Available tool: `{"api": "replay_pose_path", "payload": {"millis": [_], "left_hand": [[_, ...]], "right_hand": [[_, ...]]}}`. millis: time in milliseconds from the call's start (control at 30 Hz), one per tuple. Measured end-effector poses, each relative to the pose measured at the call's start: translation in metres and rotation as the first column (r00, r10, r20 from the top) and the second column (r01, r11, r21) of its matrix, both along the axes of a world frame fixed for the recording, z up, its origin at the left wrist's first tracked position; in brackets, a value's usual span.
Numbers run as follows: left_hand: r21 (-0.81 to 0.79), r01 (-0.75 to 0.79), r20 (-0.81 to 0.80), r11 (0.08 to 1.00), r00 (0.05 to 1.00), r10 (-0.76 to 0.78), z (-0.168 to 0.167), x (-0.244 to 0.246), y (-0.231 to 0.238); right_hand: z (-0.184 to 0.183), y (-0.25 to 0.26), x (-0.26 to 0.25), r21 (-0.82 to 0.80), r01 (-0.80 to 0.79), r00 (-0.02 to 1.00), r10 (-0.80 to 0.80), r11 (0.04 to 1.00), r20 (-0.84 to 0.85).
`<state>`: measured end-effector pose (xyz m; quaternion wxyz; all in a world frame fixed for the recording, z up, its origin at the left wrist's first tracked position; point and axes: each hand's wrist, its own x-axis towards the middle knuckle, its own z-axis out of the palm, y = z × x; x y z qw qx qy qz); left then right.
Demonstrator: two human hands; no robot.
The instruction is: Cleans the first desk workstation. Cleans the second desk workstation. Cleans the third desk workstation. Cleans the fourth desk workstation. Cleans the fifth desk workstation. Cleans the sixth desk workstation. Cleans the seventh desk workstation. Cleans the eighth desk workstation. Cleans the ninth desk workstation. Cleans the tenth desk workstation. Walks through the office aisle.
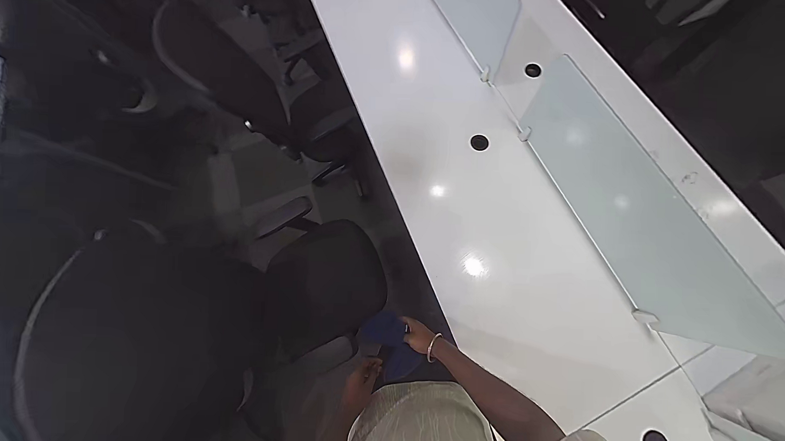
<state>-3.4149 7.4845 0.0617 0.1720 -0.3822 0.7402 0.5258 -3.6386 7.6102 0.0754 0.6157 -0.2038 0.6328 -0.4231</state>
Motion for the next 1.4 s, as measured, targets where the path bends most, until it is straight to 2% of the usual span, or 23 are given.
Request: {"api": "replay_pose_path", "payload": {"millis": [133,267,400,533,667,800,967,1067,1133,1233,1333,1400], "left_hand": [[0.019,-0.089,0.003,0.996,0.996,0.089,0.001,0.053,0.013],[-0.038,-0.253,0.050,0.967,0.966,0.255,0.007,0.129,0.011],[-0.066,-0.456,0.098,0.888,0.882,0.461,-0.004,0.232,0.020],[-0.069,-0.567,0.149,0.821,0.808,0.570,0.003,0.347,0.030],[-0.104,-0.744,0.101,0.660,0.652,0.751,0.005,0.458,0.048],[-0.138,-0.904,0.037,0.405,0.404,0.914,0.007,0.535,0.070],[-0.088,-0.985,-0.054,0.149,0.154,0.987,0.009,0.556,0.087],[-0.007,-0.999,-0.116,0.047,0.048,0.992,0.002,0.544,0.080],[0.047,-0.999,-0.139,0.025,0.019,0.990,0.011,0.532,0.059],[0.012,-0.993,-0.264,0.121,0.113,0.958,0.038,0.513,-0.009],[-0.142,-0.959,-0.337,0.246,0.281,0.899,0.077,0.495,-0.104],[-0.252,-0.921,-0.329,0.296,0.369,0.869,0.102,0.478,-0.174]], "right_hand": [[0.050,-0.015,0.033,-0.003,0.054,0.954,-0.050,0.999,0.296],[0.091,-0.045,0.093,0.089,0.100,0.892,-0.129,0.991,0.434],[0.113,-0.090,0.185,0.009,-0.034,0.884,0.026,0.999,0.466],[0.133,-0.128,0.296,-0.130,-0.134,0.866,0.180,0.982,0.466],[0.147,-0.155,0.398,-0.221,-0.178,0.858,0.261,0.959,0.443],[0.158,-0.182,0.477,-0.218,-0.339,0.790,0.403,0.915,0.463],[0.166,-0.222,0.526,-0.211,-0.493,0.765,0.536,0.844,0.358],[0.181,-0.248,0.535,-0.230,-0.510,0.782,0.558,0.829,0.279],[0.182,-0.268,0.533,-0.265,-0.480,0.797,0.541,0.837,0.268],[0.182,-0.307,0.519,-0.316,-0.410,0.848,0.485,0.856,0.213],[0.184,-0.360,0.499,-0.360,-0.350,0.900,0.418,0.865,0.128],[0.181,-0.408,0.484,-0.369,-0.316,0.941,0.339,0.874,-0.002]]}}
